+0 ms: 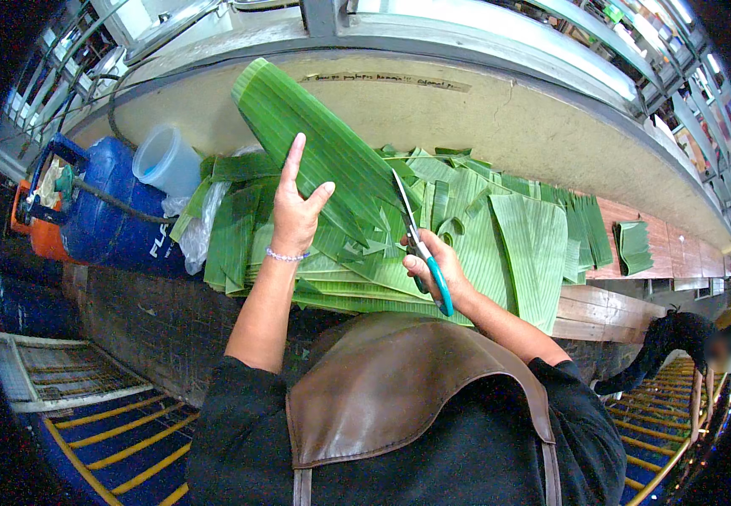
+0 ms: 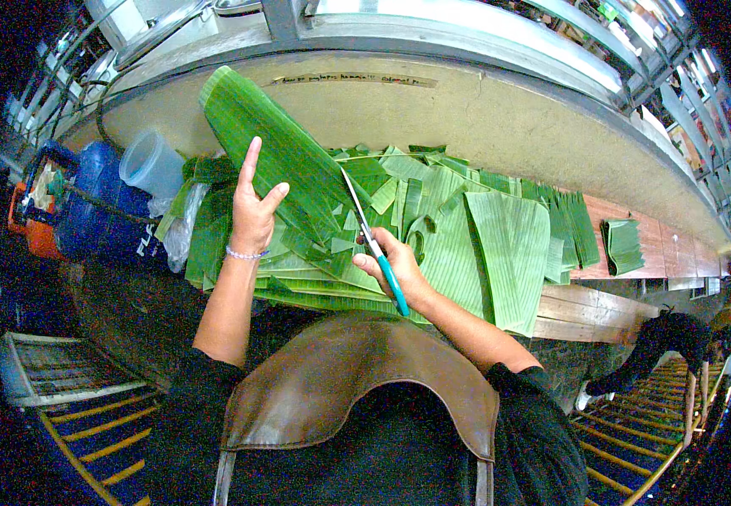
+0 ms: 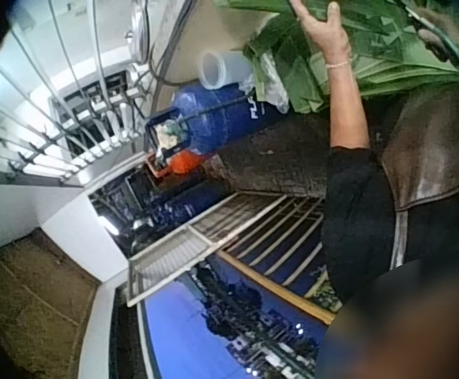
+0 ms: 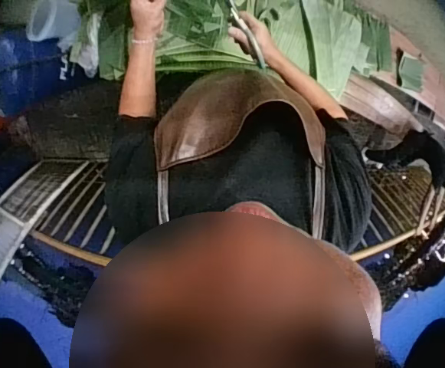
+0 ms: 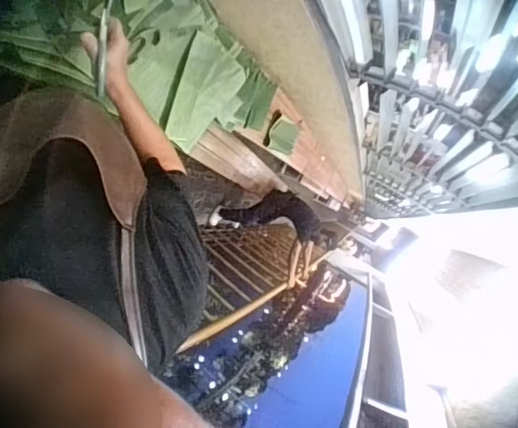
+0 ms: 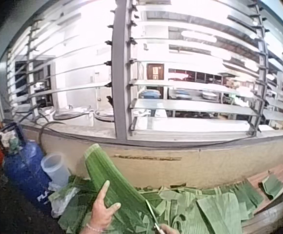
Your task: The person uses scissors to trim and cut large green banana leaves on a wooden workbench. They repeatedly pick up leaves, align them, and cut along edges to produce smaller rectangular pieces, stacking the cut pieces on the bench.
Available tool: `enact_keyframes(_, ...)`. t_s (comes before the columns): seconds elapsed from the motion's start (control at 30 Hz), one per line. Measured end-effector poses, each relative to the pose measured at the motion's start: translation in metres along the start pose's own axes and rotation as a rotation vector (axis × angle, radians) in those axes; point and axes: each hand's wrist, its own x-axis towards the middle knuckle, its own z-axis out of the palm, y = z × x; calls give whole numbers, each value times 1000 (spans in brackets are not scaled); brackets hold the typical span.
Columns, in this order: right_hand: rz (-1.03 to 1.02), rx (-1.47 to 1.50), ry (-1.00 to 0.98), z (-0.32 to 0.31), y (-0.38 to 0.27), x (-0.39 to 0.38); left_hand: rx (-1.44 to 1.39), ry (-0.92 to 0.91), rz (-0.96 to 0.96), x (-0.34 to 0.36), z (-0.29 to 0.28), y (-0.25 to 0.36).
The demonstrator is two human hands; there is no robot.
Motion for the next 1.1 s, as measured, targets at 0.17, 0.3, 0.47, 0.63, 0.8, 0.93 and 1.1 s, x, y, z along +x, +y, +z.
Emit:
enact_keyframes(0.17,-56,-12,13,0,0,2,-20,7,-31,0,1,0)
enact_keyframes(0.3,-69,-29,26,-1,-6,5,59,-57,-33,-4,4,5)
enact_keyframes(0.47,-48,-30,72,3,-9,5,113,-58,3,-4,5,5)
enact_keyframes(0.63,-13,-179,101,5,-1,0,-53,-9,-42,-8,7,-2)
enact_keyframes(0.8,22,2,212,0,14,-4,-276,35,-100,-11,2,-2)
enact_keyframes(0.93,103,-63,272,-12,24,-1,-578,16,-185,-12,-3,3)
enact_keyframes(1.1,54,40,201,-20,26,-11,-603,-1,-199,-15,-3,13)
